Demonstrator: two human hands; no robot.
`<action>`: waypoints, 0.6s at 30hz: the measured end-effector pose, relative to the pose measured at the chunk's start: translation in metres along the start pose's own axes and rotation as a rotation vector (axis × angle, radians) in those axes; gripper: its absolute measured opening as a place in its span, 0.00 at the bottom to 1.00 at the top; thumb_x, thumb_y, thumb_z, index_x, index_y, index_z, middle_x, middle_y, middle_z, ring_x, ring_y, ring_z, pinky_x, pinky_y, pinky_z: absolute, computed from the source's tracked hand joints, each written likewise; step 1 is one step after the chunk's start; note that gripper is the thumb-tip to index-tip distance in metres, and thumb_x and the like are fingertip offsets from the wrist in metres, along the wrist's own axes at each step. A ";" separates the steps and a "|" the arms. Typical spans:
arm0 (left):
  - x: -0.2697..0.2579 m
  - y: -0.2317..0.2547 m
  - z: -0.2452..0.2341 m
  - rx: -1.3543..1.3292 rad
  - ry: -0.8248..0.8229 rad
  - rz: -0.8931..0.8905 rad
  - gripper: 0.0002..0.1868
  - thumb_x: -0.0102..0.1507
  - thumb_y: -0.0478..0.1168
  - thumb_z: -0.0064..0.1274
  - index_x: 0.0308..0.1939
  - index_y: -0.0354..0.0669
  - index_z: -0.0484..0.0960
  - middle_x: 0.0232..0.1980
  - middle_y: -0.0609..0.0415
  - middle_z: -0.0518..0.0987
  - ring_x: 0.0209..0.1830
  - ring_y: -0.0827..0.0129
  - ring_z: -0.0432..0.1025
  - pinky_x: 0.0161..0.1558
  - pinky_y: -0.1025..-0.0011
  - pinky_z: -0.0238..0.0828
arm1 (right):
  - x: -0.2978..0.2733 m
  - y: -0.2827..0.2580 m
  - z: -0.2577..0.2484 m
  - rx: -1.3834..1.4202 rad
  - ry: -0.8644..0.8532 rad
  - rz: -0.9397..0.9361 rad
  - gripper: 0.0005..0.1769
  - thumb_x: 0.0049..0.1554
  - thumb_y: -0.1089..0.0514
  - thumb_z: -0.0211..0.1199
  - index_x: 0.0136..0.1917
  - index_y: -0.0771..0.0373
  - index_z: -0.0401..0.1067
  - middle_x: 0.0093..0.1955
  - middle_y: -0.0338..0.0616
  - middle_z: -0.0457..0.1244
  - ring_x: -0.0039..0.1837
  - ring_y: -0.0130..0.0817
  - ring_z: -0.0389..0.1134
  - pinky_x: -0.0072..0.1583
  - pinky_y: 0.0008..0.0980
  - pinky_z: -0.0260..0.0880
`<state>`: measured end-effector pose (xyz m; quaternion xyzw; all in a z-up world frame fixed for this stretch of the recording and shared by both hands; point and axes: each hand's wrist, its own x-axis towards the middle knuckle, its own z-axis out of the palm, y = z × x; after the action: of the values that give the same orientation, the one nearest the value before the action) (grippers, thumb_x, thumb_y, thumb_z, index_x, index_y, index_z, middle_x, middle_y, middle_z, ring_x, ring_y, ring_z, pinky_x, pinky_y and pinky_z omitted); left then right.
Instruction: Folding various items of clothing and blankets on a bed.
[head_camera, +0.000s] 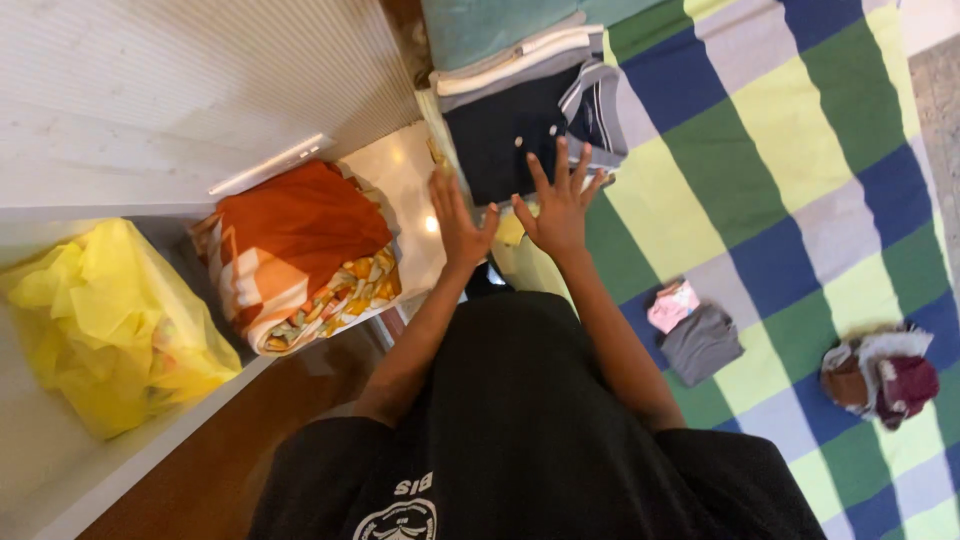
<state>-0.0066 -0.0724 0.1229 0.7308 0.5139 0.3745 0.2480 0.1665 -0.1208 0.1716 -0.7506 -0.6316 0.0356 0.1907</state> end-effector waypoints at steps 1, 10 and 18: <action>-0.006 0.002 -0.005 -0.005 -0.007 0.010 0.48 0.60 0.48 0.62 0.77 0.32 0.54 0.79 0.28 0.53 0.81 0.37 0.46 0.78 0.50 0.41 | -0.015 -0.004 -0.001 -0.004 0.007 0.010 0.40 0.61 0.35 0.64 0.81 0.50 0.62 0.87 0.58 0.38 0.85 0.71 0.28 0.75 0.80 0.25; -0.139 -0.011 -0.056 -0.316 -0.496 0.157 0.25 0.62 0.42 0.58 0.62 0.38 0.78 0.60 0.41 0.80 0.61 0.46 0.73 0.63 0.57 0.70 | -0.240 -0.056 0.047 0.101 -0.211 0.421 0.40 0.56 0.40 0.66 0.77 0.54 0.62 0.83 0.56 0.46 0.84 0.67 0.38 0.73 0.77 0.40; -0.252 -0.008 -0.074 -0.391 -0.682 0.271 0.26 0.61 0.42 0.60 0.62 0.36 0.77 0.60 0.39 0.79 0.62 0.46 0.73 0.65 0.57 0.69 | -0.393 -0.070 0.052 0.074 -0.174 0.518 0.41 0.57 0.40 0.68 0.77 0.58 0.60 0.82 0.57 0.49 0.81 0.69 0.43 0.69 0.79 0.46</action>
<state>-0.1180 -0.3074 0.0874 0.8132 0.2205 0.2308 0.4866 0.0069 -0.4771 0.0730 -0.8737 -0.4310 0.1707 0.1477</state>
